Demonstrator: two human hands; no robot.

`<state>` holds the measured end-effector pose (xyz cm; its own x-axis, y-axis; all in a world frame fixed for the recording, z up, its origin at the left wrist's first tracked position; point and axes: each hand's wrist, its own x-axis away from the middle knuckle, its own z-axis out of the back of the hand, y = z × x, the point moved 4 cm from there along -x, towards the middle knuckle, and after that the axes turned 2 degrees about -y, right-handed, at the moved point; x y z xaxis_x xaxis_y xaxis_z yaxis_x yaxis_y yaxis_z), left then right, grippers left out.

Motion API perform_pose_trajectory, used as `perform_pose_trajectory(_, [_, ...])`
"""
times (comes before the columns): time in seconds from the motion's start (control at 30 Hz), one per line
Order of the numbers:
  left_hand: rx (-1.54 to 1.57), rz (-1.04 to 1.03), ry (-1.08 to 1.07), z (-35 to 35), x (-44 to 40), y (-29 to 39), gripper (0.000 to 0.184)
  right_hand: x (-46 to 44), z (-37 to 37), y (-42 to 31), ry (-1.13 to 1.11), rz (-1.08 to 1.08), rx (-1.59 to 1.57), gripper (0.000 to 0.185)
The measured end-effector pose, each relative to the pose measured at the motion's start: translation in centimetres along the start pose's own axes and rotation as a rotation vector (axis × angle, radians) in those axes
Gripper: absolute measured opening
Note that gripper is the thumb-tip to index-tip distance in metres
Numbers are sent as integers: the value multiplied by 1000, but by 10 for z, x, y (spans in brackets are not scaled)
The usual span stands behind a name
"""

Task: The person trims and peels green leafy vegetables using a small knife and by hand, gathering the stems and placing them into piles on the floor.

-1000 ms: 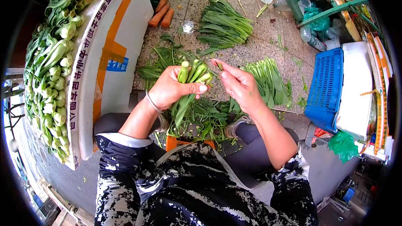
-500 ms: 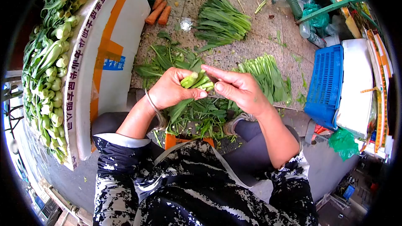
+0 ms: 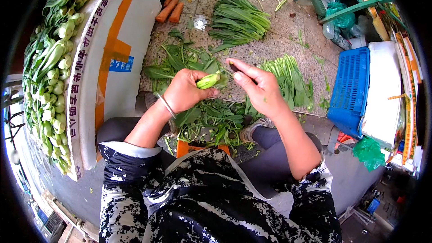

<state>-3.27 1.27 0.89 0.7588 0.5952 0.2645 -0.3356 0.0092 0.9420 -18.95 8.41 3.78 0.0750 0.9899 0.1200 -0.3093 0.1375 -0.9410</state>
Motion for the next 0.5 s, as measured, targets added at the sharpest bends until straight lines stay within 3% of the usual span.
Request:
perform_pose_trajectory(0.07, [-66, 63, 63, 4, -1, -6, 15, 0, -4, -1, 2, 41, -51, 36])
perform_pose_trajectory(0.17, [11, 51, 56, 2, -3, -15, 19, 6, -20, -9, -168, 24, -154, 43])
perform_pose_trajectory(0.33, [26, 93, 39, 2, -1, -13, 18, 4, -30, 0, -170, -14, -228, 47])
perform_pose_trajectory(0.5, [65, 134, 23, 1, 0, -10, 17, 1, -29, -4, -56, 147, -82, 39])
